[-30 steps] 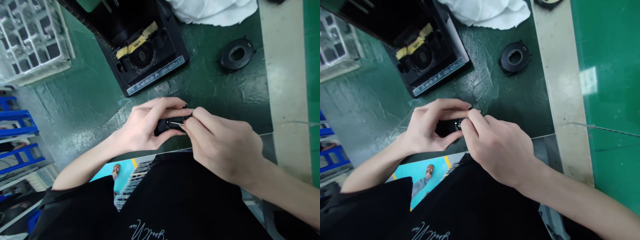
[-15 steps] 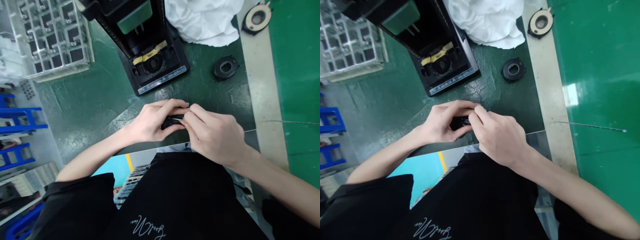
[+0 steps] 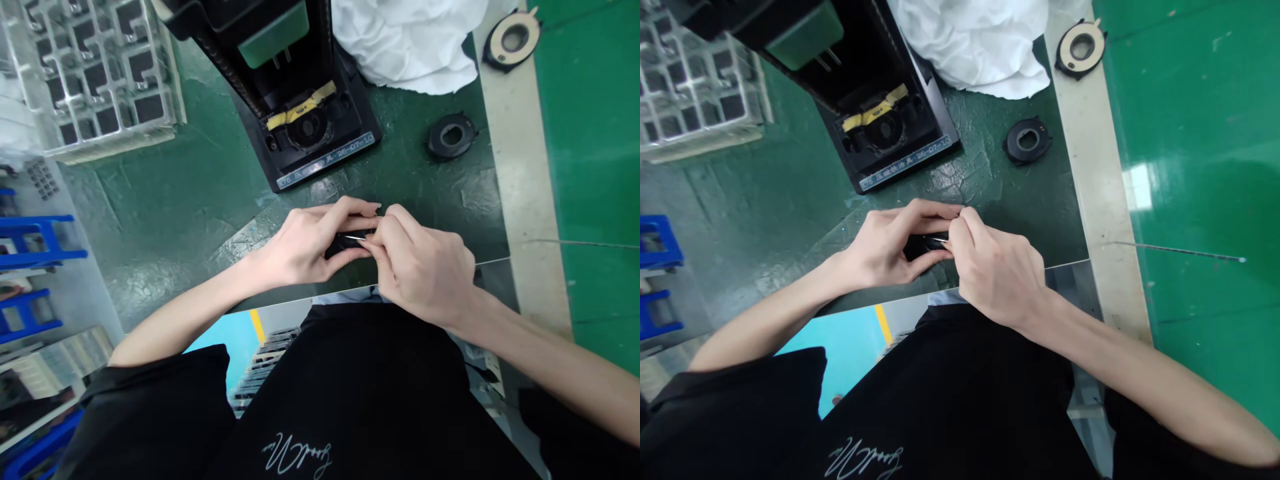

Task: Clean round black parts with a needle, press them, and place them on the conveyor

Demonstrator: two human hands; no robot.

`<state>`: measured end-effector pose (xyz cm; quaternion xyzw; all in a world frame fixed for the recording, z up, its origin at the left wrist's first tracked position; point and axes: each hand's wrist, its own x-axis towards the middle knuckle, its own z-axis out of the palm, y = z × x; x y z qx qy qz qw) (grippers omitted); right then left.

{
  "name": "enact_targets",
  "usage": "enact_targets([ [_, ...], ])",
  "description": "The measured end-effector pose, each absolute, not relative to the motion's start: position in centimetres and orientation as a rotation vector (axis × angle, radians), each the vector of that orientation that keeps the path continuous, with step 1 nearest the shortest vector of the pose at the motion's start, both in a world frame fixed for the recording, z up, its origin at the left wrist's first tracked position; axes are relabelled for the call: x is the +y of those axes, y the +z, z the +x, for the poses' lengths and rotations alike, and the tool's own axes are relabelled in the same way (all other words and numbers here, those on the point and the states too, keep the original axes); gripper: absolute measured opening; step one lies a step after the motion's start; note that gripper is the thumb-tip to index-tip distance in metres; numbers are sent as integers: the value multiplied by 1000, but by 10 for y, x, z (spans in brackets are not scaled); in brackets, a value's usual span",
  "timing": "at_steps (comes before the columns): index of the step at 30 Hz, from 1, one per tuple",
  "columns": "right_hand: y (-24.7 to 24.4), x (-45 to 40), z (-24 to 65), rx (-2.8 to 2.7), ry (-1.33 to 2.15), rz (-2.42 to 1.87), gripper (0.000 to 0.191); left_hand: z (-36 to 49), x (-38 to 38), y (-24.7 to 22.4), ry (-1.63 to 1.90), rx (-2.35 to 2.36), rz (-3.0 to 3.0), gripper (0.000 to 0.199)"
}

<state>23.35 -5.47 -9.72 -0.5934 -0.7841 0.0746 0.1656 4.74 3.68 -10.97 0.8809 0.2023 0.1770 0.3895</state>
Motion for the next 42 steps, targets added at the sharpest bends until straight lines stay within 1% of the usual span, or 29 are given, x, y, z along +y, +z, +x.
enact_targets([
  [8, -108, -55, 230, -2090, 268, -1567, 25, 45, 37, -109, 435, 521, 2226, 47],
  [16, -109, -56, 242, -2084, 394, -1403, 18, 44, 38, -107, 419, 523, 2217, 48],
  [18, -108, -56, 245, -2053, 445, -1369, 13, 44, 40, -108, 409, 500, 2205, 52],
  [21, -106, -56, 252, -2010, 507, -1362, 5, 42, 43, -110, 412, 439, 2171, 63],
  [24, -102, -57, 265, -2054, 379, -1435, 11, 41, 45, -112, 433, 403, 2138, 69],
  [27, -100, -61, 279, -2055, 198, -1608, 20, 41, 46, -113, 472, 375, 2126, 70],
  [30, -100, -66, 287, -2067, 89, -1758, 28, 41, 46, -113, 529, 368, 2129, 67],
  [34, -95, -65, 283, -2233, 10, -1740, 34, 36, 45, -115, 623, 438, 2211, 65],
  [38, -85, -57, 269, -2261, 52, -1544, 33, 26, 50, -115, 613, 464, 2233, 63],
  [40, -82, -52, 262, -2260, 164, -1429, 32, 21, 56, -114, 592, 437, 2210, 62],
  [42, -83, -46, 257, -2293, 360, -1373, 39, 18, 62, -112, 581, 413, 2173, 63],
])
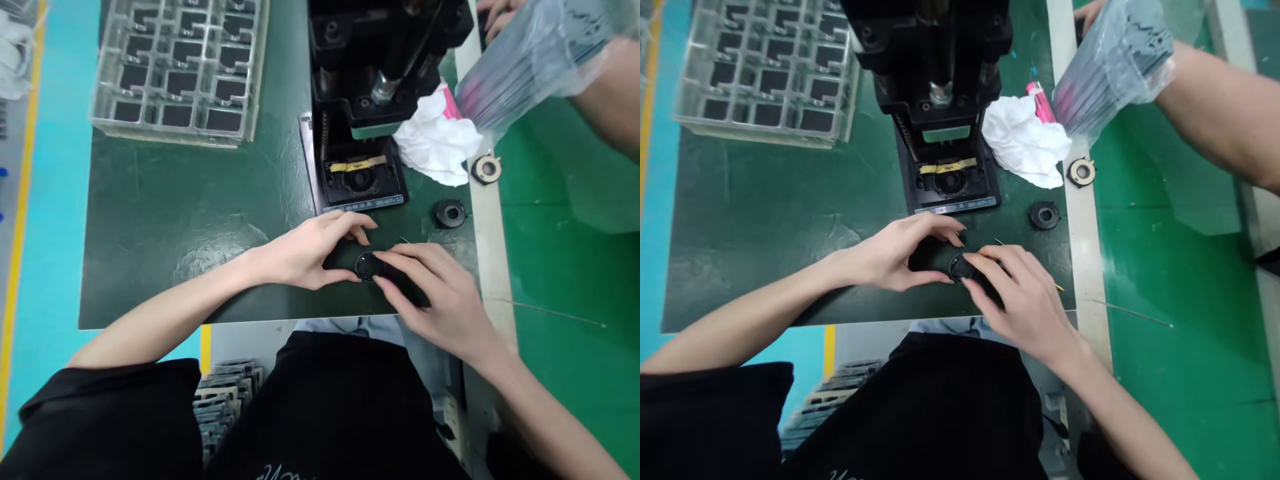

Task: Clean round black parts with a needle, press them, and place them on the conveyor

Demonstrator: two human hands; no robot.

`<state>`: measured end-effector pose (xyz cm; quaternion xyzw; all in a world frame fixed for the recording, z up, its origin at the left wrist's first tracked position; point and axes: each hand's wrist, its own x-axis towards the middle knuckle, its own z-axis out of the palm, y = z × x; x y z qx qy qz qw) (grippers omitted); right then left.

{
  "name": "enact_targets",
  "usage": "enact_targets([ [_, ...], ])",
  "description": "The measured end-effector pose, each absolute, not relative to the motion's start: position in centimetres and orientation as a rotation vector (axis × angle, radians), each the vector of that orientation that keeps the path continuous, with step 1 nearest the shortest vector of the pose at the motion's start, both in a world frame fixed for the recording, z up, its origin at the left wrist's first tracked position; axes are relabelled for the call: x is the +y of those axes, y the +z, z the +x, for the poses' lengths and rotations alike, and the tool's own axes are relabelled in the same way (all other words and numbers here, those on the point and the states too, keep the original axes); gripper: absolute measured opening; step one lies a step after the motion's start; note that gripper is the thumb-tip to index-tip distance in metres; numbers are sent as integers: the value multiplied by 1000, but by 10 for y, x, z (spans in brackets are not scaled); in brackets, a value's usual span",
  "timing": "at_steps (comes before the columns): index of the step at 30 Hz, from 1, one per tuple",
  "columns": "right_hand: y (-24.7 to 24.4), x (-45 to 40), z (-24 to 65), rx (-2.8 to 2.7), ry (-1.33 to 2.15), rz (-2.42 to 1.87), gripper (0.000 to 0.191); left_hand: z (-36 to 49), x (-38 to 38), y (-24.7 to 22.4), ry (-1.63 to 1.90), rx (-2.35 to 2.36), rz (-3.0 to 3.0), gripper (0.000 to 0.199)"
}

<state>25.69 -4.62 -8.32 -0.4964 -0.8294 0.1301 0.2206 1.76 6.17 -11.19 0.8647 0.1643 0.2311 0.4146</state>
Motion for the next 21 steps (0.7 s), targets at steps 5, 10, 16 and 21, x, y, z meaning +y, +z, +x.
enact_targets([
  [5, -97, -39, 257, -2373, 580, -1295, 59, 18, 66, -108, 693, 468, 2058, 34],
  [10, -98, -29, 256, -2259, 558, -1292, 49, 23, 68, -110, 1203, 859, 1884, 13],
  [16, -89, 24, 233, -1914, 206, -1473, 35, 22, 79, -113, 1245, 1068, 1589, 12],
  [21, -98, 55, 220, -1898, 96, -1528, 32, 22, 79, -114, 1168, 1053, 1593, 14],
])
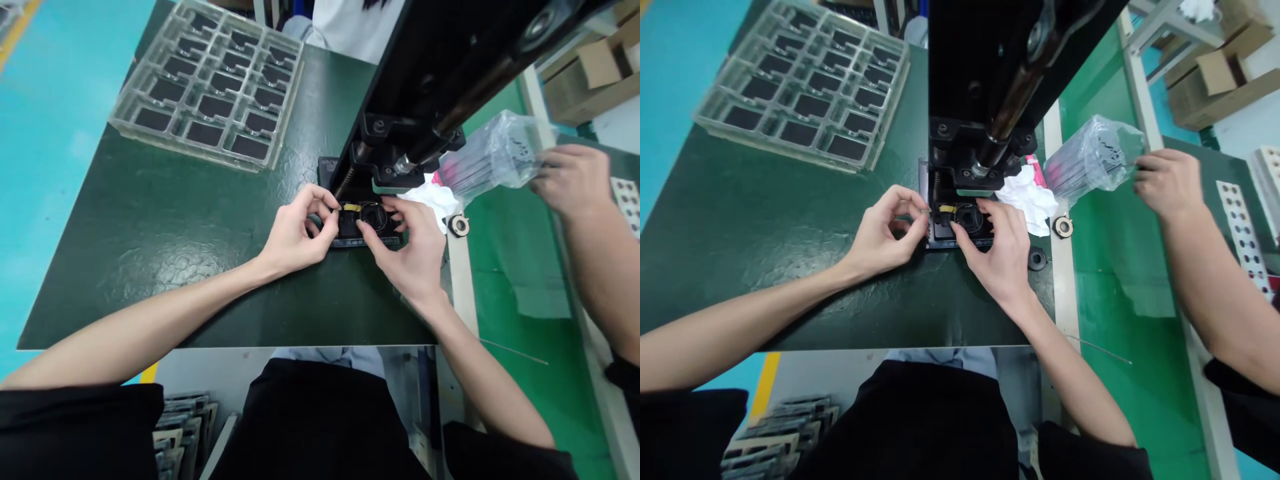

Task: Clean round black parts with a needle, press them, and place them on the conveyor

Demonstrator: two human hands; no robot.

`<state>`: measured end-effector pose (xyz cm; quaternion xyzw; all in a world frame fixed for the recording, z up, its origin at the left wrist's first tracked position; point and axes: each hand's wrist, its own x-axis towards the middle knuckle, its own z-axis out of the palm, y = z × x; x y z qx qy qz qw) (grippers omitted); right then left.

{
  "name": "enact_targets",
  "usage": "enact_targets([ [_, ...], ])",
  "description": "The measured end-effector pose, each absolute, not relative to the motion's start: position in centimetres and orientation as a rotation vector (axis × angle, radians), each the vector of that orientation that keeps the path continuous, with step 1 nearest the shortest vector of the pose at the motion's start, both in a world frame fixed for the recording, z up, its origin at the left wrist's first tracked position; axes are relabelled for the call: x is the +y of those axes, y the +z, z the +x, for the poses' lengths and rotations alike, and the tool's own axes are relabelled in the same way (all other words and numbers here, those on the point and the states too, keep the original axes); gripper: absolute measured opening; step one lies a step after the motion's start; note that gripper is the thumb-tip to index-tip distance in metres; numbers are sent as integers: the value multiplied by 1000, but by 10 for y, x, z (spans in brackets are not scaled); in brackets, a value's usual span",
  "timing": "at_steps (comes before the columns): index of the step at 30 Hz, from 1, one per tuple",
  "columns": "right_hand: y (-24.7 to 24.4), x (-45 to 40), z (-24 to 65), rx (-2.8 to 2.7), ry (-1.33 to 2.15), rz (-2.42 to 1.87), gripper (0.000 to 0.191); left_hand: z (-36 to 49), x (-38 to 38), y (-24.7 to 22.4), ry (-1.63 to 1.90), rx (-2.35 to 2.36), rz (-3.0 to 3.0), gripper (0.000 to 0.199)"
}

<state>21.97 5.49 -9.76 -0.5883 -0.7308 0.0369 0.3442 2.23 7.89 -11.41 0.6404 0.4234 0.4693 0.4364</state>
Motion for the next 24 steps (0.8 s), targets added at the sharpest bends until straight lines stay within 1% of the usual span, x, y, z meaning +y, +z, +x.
enact_targets([
  [4, -98, 53, 222, -1890, 102, -1534, 37, 22, 79, -114, 1143, 1044, 1600, 14],
  [9, -96, 48, 231, -1917, 198, -1495, 38, 22, 79, -114, 1143, 1043, 1618, 13],
  [20, -96, 52, 228, -1978, 212, -1430, 28, 23, 78, -114, 1130, 1029, 1629, 14],
  [24, -95, 53, 231, -1987, 237, -1442, 32, 23, 78, -113, 1117, 1040, 1635, 13],
])
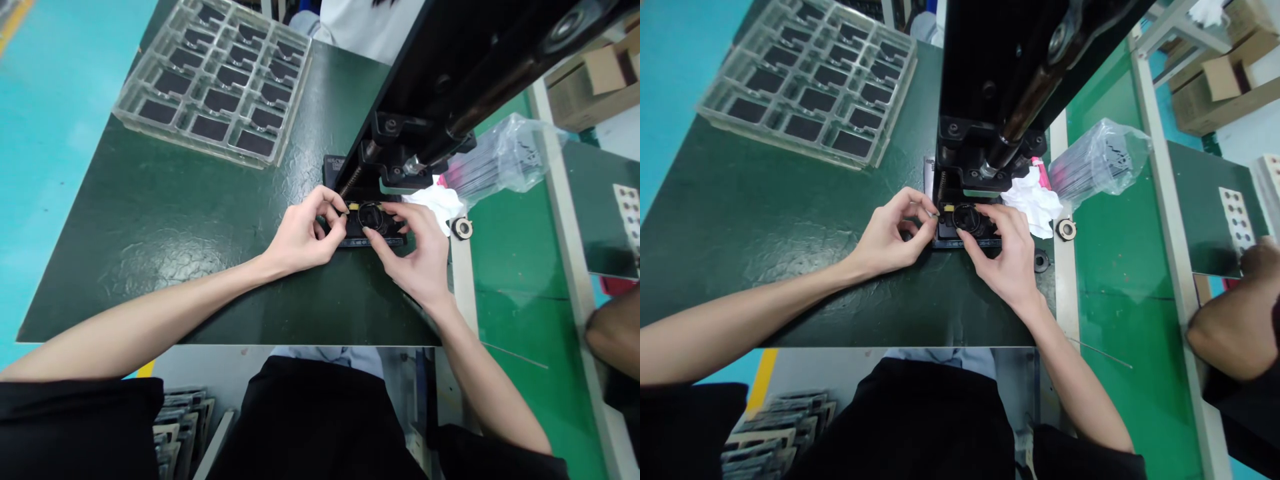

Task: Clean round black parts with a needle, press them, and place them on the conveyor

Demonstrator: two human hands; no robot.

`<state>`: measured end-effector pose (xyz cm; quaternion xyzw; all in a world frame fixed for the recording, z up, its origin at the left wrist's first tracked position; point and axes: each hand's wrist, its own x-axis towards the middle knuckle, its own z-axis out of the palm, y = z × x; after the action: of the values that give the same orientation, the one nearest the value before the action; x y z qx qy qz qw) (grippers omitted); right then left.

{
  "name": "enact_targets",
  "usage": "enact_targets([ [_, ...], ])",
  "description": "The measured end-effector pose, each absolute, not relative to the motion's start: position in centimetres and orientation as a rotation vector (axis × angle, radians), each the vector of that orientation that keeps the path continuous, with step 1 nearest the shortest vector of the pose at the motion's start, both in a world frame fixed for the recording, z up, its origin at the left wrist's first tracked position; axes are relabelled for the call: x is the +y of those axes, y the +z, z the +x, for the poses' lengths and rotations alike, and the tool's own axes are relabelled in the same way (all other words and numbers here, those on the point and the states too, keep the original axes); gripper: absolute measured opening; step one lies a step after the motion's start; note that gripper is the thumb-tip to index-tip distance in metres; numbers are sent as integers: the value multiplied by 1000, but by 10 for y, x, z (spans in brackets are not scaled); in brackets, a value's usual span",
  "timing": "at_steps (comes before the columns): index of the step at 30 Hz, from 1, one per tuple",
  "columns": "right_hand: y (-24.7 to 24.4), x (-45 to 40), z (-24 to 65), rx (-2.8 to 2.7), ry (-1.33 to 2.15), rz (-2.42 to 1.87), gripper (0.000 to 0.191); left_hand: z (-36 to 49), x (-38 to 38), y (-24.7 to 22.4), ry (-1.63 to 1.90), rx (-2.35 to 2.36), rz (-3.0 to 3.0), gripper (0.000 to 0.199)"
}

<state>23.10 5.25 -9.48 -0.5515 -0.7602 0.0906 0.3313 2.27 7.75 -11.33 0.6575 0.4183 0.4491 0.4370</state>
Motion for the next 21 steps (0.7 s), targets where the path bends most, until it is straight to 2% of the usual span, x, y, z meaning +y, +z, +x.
enact_targets([
  [8, -93, 59, 231, -2099, 244, -1430, 45, 22, 79, -116, 1118, 1030, 1635, 14],
  [14, -89, 63, 225, -2130, 242, -1402, 28, 22, 75, -113, 1134, 1042, 1748, 13],
  [21, -89, -11, 229, -2077, 242, -1443, 36, 20, 64, -115, 1166, 837, 2223, 10],
])
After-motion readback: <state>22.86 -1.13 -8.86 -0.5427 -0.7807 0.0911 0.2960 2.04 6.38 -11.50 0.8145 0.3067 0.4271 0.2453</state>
